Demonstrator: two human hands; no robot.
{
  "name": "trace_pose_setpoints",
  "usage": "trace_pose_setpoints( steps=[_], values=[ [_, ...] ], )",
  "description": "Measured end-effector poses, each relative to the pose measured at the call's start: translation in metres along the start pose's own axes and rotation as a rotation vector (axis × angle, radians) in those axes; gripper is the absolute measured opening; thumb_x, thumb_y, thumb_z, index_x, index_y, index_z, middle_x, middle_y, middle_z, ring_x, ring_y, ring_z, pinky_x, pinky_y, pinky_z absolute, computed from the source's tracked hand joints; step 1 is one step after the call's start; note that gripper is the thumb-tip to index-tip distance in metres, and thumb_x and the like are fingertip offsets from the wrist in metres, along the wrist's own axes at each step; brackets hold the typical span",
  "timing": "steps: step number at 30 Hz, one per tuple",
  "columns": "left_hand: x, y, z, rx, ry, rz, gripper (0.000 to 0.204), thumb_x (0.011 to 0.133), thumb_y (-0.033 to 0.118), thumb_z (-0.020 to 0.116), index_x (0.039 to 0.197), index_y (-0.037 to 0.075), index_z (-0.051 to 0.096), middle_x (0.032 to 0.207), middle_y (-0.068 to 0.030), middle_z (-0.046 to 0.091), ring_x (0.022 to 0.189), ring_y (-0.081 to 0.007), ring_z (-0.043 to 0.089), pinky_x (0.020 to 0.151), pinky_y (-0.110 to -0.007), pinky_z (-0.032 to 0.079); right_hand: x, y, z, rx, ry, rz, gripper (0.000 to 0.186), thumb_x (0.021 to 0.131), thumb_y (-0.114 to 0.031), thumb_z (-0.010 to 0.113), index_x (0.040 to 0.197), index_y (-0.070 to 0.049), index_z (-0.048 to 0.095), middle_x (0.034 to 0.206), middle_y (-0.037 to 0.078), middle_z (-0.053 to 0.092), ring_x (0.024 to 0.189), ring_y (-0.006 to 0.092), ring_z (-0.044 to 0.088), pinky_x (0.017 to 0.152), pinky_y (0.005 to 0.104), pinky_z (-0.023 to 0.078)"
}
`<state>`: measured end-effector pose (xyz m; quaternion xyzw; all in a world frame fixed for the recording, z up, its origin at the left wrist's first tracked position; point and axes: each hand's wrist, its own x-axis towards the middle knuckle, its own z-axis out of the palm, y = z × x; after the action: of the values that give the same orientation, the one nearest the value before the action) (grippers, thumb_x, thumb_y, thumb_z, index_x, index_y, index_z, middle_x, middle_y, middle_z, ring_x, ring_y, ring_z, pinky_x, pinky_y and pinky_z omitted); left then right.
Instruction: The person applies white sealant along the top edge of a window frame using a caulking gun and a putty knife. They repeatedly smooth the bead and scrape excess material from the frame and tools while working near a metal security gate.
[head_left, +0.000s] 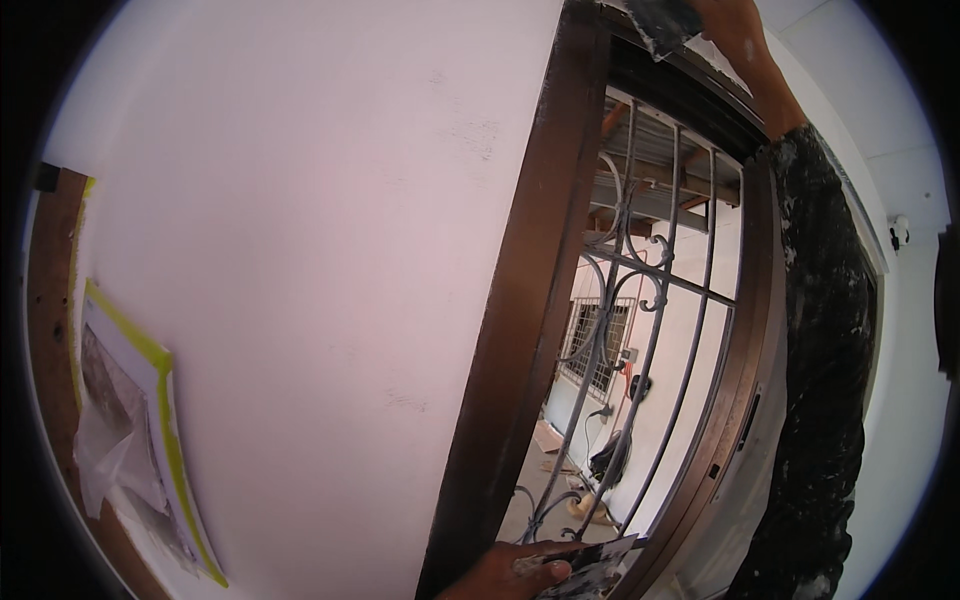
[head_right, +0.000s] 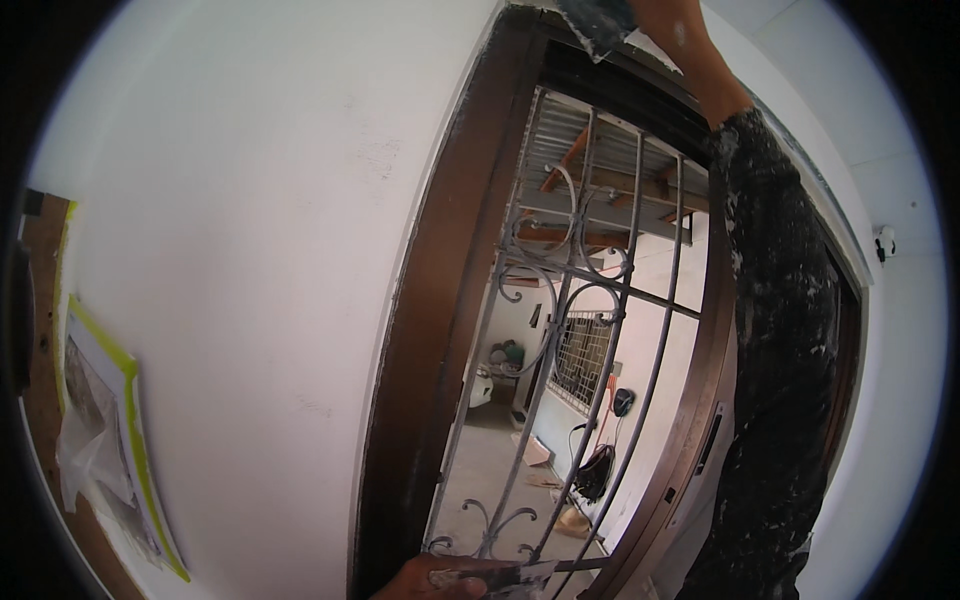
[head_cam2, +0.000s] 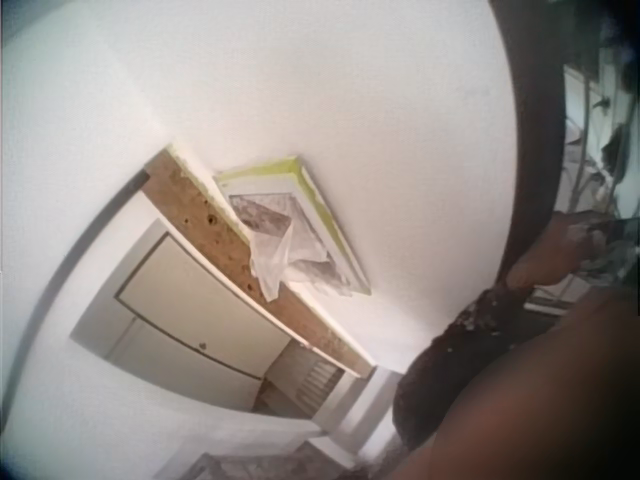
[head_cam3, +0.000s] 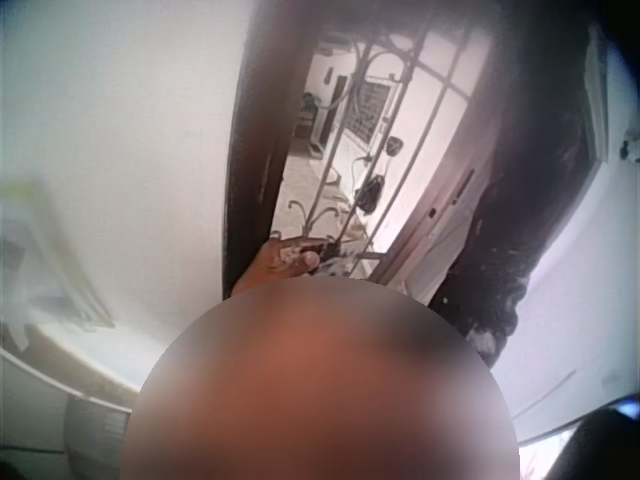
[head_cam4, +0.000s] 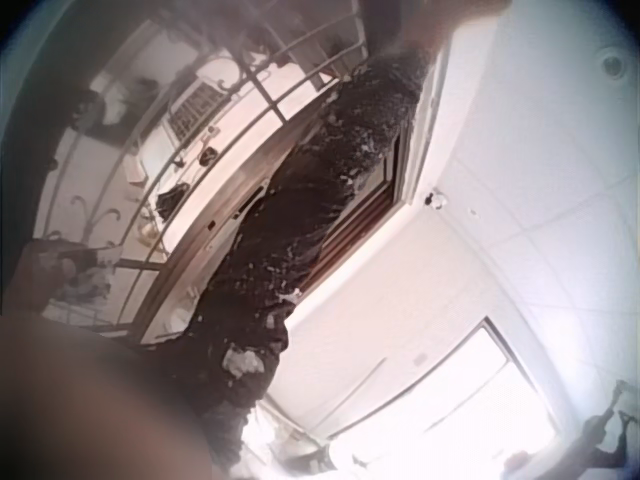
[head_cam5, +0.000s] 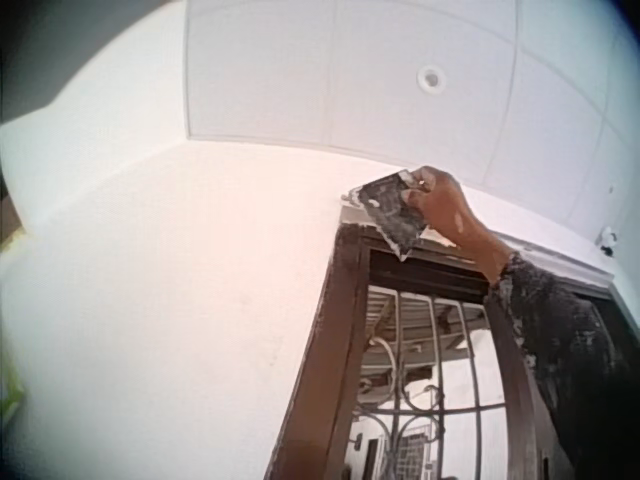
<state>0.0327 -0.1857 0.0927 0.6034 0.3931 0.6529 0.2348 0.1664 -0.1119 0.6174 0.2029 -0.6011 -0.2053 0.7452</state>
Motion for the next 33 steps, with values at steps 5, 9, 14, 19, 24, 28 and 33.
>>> trace_pose_setpoints(
  steps=[5, 9, 14, 19, 24, 28, 33],
  values=[
    [0.0, -0.001, 0.002, -0.021, 0.007, 0.015, 0.067, 0.093, 0.057, 0.063, 0.127, -0.001, 0.065, 0.087, -0.0081, 0.07, 0.075, -0.0122, 0.062, 0.065, -0.028, 0.051, 0.017, 0.014, 0.027, 0.532, -0.072, 0.471, 0.019, 0.096, -0.009, 0.065, 0.081, 0.004, 0.065, 0.071, 0.005, 0.054, 0.058, 0.0139, 0.048, 0.048, 0.0289, 0.042],
    [-0.002, 0.002, 0.0, -0.033, -0.006, -0.019, 0.066, 0.093, 0.057, 0.063, 0.126, -0.001, 0.066, 0.087, -0.0077, 0.07, 0.075, -0.0119, 0.062, 0.065, -0.027, 0.051, 0.023, 0.028, 0.049, 0.743, 0.006, 0.695, 0.019, 0.095, -0.004, 0.065, 0.079, 0.005, 0.066, 0.074, 0.007, 0.053, 0.057, 0.0158, 0.046, 0.045, 0.0284, 0.042],
    [-0.003, 0.005, 0.0, -0.082, -0.018, -0.03, 0.061, 0.094, 0.051, 0.065, 0.125, -0.001, 0.066, 0.091, -0.0066, 0.07, 0.077, -0.0113, 0.061, 0.066, -0.026, 0.05, 0.026, 0.025, 0.068, 0.802, 0.114, 0.741, 0.019, 0.094, -0.001, 0.064, 0.078, 0.009, 0.063, 0.075, 0.01, 0.052, 0.057, 0.0183, 0.048, 0.044, 0.0296, 0.043],
    [-0.004, 0.004, 0.003, -0.121, -0.02, -0.021, 0.056, 0.096, 0.046, 0.065, 0.125, -0.002, 0.066, 0.094, -0.0063, 0.07, 0.08, -0.011, 0.059, 0.067, -0.027, 0.049, 0.026, 0.013, 0.067, 0.704, 0.138, 0.81, 0.02, 0.095, -0.002, 0.063, 0.08, 0.01, 0.061, 0.077, 0.012, 0.055, 0.056, 0.0184, 0.049, 0.042, 0.0286, 0.043],
    [-0.004, 0.001, 0.001, -0.115, -0.015, 0.027, 0.055, 0.096, 0.045, 0.065, 0.126, -0.001, 0.066, 0.091, -0.0053, 0.069, 0.078, -0.0107, 0.06, 0.066, -0.026, 0.049, 0.02, 0.016, 0.049, 0.711, 0.147, 0.746, 0.019, 0.095, -0.002, 0.063, 0.079, 0.008, 0.06, 0.076, 0.012, 0.055, 0.054, 0.018, 0.05, 0.041, 0.0283, 0.044],
    [-0.003, 0.002, 0.001, -0.076, -0.026, 0.024, 0.054, 0.096, 0.046, 0.065, 0.127, 0.001, 0.067, 0.086, -0.004, 0.069, 0.074, -0.0097, 0.06, 0.064, -0.025, 0.049, 0.021, 0.018, 0.054, 0.769, 0.116, 0.73, 0.019, 0.094, -0.003, 0.065, 0.078, 0.008, 0.06, 0.078, 0.012, 0.056, 0.058, 0.0187, 0.054, 0.042, 0.0277, 0.046],
    [-0.003, 0.004, -0.001, 0.008, -0.024, -0.037, 0.054, 0.096, 0.046, 0.065, 0.126, 0.001, 0.067, 0.083, -0.0038, 0.068, 0.073, -0.0095, 0.059, 0.064, -0.026, 0.049, 0.032, 0.02, 0.075, 0.786, 0.144, 0.795, 0.019, 0.093, -0.004, 0.067, 0.079, 0.008, 0.061, 0.081, 0.013, 0.058, 0.06, 0.0213, 0.056, 0.044, 0.0264, 0.049]
  ],
)
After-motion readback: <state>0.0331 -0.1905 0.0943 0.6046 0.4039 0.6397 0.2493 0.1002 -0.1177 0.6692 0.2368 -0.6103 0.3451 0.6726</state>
